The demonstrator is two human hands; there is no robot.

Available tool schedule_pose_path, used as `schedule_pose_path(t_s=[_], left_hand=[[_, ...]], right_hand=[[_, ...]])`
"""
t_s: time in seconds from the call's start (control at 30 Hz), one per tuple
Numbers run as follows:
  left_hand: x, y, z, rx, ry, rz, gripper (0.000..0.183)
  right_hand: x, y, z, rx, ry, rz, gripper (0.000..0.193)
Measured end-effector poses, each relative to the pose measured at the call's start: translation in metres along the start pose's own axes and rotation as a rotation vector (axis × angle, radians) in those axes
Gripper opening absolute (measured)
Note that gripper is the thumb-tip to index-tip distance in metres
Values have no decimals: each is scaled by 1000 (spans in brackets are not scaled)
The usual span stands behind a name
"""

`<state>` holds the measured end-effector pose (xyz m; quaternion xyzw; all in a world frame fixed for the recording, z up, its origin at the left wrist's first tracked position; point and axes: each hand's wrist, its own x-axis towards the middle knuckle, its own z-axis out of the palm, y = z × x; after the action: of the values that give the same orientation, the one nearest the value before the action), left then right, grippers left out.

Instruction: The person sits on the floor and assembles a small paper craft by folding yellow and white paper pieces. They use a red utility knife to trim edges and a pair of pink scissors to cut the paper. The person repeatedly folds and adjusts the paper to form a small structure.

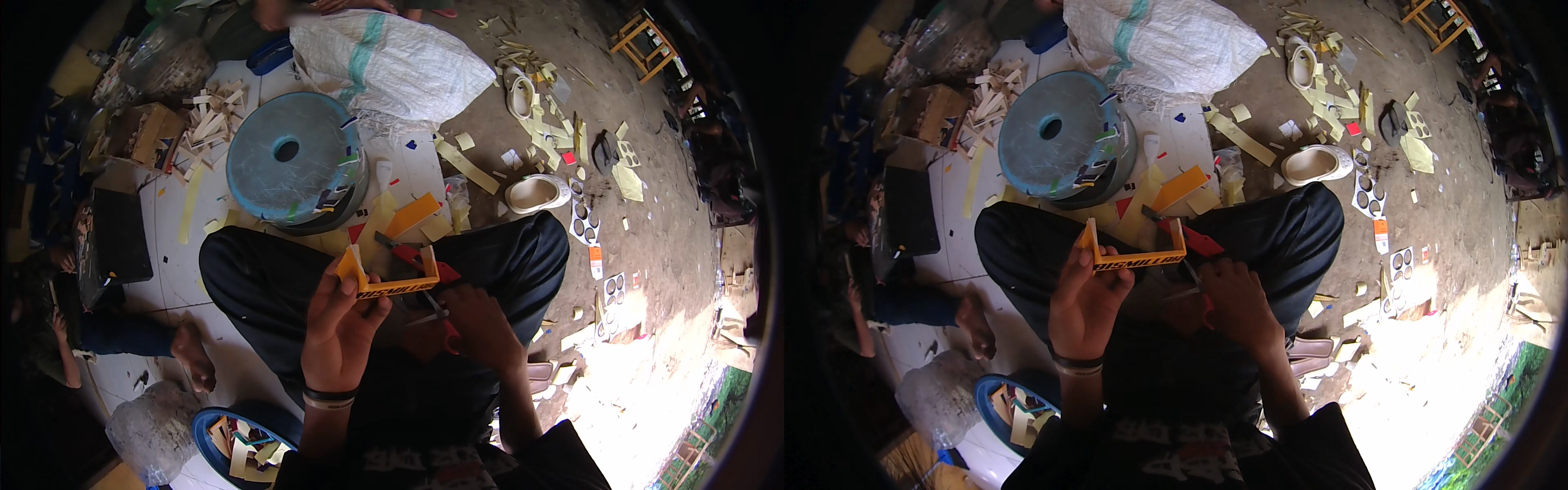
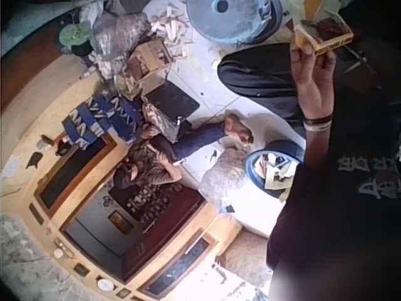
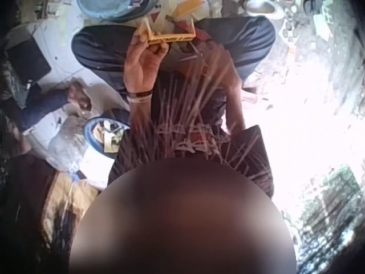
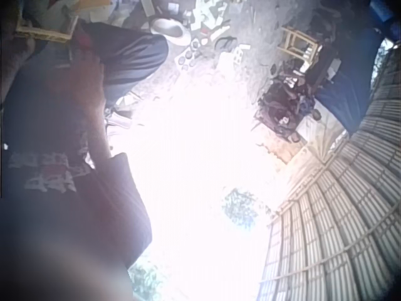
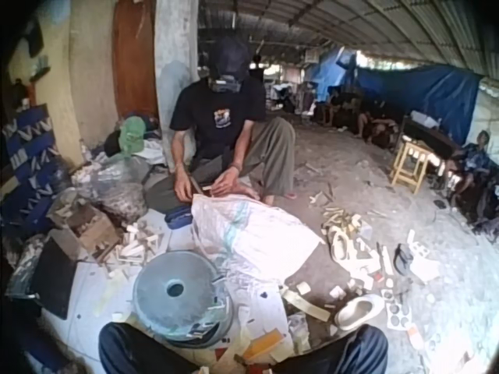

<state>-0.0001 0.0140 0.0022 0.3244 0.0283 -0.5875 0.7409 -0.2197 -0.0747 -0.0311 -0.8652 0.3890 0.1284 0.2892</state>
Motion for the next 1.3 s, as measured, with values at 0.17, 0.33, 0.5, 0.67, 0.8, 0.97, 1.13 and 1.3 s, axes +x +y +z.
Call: schedule_pose_path(t_s=[0.17,0.33,0.5,0.67,0.8,0.97,1.13,1.3], left_hand=[[4,-1,-10,-260,-95,-170,33],[5,-3,-12,-283,-93,-258,41],[5,-3,-14,-283,-110,-260,43],[9,-5,-19,-325,-127,-232,43],[8,-10,-15,-235,-103,-231,43],[6,-24,-5,-25,-63,-172,38],[0,-22,-1,-27,-26,-182,36],[-8,-38,10,314,171,107,37]], right_hand=[[1,6,6,71,10,-28,50],[16,22,-7,516,-496,147,30],[22,25,-27,493,-145,-111,22],[18,6,-48,899,626,-81,25],[9,-26,-63,707,728,-416,27],[18,-57,-53,690,549,-367,32],[23,-48,-48,609,480,-415,26],[20,-49,-44,575,550,-326,24]])
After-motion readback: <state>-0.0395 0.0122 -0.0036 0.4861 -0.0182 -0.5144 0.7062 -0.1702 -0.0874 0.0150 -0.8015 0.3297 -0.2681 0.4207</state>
